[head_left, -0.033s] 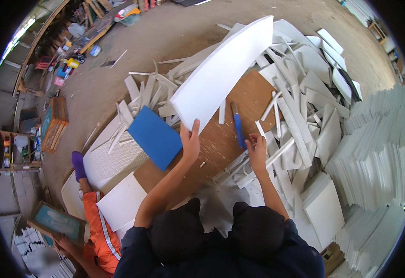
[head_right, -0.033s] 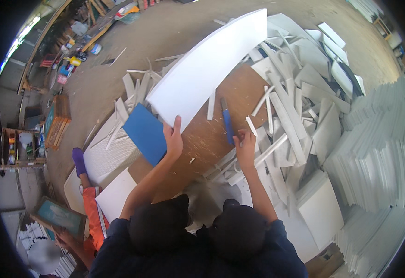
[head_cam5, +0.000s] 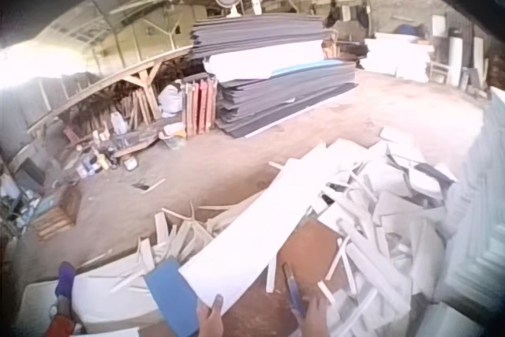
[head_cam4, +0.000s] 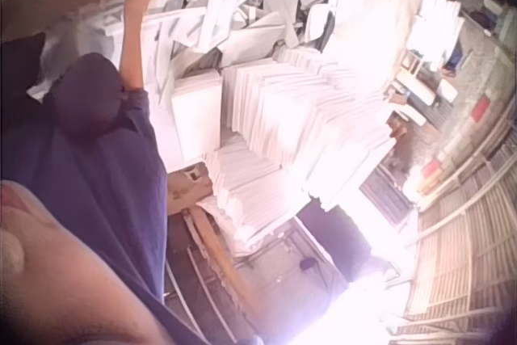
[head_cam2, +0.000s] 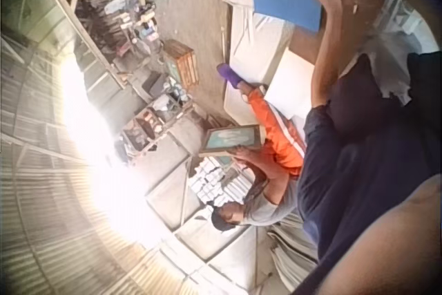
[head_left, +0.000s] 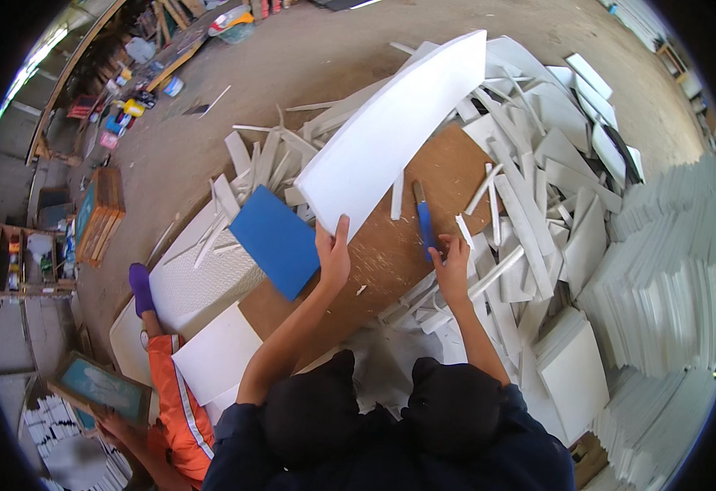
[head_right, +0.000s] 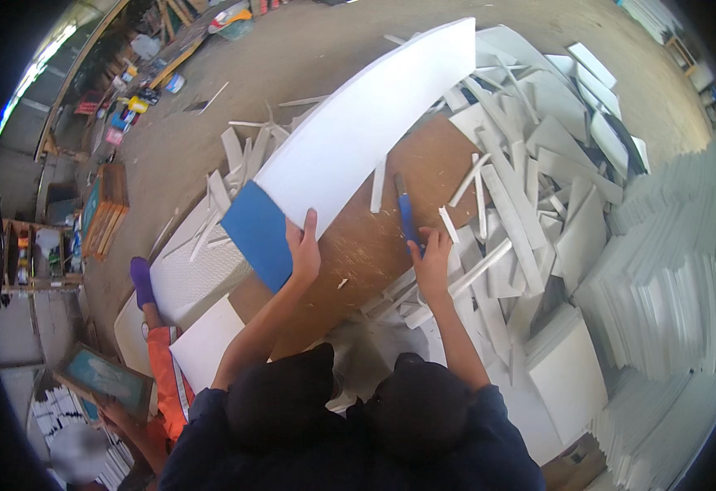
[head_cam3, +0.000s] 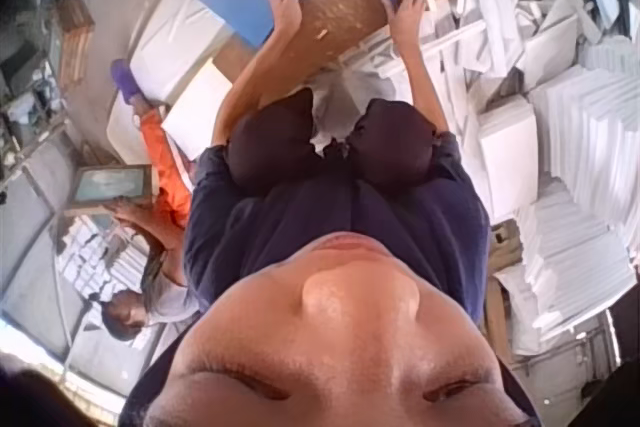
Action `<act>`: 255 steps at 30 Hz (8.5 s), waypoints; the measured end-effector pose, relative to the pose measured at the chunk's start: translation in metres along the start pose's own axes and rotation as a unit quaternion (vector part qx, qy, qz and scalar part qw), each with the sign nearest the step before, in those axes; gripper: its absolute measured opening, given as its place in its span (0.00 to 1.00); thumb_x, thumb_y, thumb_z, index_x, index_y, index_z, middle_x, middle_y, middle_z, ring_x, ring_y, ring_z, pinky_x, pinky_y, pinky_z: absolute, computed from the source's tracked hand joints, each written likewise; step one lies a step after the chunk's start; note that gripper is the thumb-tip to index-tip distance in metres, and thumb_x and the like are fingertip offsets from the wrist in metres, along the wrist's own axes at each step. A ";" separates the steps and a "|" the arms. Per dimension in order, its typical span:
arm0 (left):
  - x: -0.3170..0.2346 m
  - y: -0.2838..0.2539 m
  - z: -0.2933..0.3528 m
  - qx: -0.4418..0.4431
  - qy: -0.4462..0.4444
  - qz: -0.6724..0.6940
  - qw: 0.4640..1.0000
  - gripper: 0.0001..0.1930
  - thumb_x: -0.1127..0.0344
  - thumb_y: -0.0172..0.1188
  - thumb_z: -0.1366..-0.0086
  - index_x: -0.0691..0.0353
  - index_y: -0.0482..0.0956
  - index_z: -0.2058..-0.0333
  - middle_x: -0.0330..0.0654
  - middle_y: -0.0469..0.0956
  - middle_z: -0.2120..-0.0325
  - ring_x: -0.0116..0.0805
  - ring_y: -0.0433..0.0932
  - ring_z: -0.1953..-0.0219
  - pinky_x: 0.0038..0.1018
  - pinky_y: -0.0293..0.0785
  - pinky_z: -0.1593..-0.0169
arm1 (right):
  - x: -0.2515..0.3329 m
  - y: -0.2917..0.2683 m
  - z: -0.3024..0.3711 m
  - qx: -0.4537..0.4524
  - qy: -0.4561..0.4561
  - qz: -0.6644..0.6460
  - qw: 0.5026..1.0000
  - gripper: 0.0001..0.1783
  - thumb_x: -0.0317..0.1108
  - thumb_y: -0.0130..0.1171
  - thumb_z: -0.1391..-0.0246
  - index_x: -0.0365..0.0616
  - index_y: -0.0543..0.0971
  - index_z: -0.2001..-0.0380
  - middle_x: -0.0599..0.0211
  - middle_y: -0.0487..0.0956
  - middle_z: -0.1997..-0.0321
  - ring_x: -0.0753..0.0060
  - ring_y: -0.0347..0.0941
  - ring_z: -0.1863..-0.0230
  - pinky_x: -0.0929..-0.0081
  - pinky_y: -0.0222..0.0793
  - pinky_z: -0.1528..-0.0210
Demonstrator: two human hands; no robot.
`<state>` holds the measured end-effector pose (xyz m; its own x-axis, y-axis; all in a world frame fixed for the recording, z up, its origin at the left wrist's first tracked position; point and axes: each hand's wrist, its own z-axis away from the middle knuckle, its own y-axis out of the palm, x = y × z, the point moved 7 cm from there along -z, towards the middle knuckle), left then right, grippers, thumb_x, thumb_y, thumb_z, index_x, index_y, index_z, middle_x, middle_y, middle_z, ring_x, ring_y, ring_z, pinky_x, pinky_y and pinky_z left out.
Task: The person sits on the floor and uses a utility knife to cut blue and white foam sheets into smaller rectangular pieces. They repeatedly position the sheets, score the material with the knife, and break off the cut sections, accumulating a pile of trimmed pieces.
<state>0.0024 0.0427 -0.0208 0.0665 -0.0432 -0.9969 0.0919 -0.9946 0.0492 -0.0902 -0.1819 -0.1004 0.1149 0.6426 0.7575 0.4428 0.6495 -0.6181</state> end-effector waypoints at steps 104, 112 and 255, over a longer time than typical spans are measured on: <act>0.051 -0.115 0.113 0.126 0.306 -0.425 0.843 0.19 0.74 0.65 0.59 0.50 0.76 0.65 0.39 0.65 0.65 0.44 0.64 0.62 0.34 0.68 0.64 | -0.015 -0.036 0.017 0.226 0.114 0.199 0.947 0.31 0.38 0.54 0.51 0.40 0.57 0.46 0.53 0.75 0.73 0.58 0.73 0.73 0.61 0.68 0.71; 0.062 -0.076 0.130 0.221 0.251 -0.392 0.857 0.27 0.63 0.67 0.54 0.58 0.66 0.55 0.46 0.62 0.60 0.46 0.62 0.57 0.40 0.64 0.56 | -0.024 -0.095 -0.027 0.119 0.233 0.015 0.965 0.16 0.41 0.46 0.43 0.36 0.71 0.69 0.60 0.74 0.82 0.71 0.73 0.78 0.70 0.68 0.72; 0.077 0.002 0.066 0.339 0.222 -0.564 0.719 0.50 0.49 0.65 0.57 0.68 0.49 0.41 0.55 0.47 0.39 0.53 0.42 0.36 0.54 0.34 0.39 | -0.010 0.050 -0.054 0.220 0.121 -0.075 0.965 0.14 0.29 0.61 0.55 0.37 0.68 0.69 0.59 0.78 0.67 0.69 0.76 0.65 0.75 0.70 0.60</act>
<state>-0.0575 0.0311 -0.1012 0.6547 0.7124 -0.2526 -0.1592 -0.1968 -0.9674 -0.0213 -0.1782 -0.1274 0.3073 0.4492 0.8389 0.0570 0.8713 -0.4874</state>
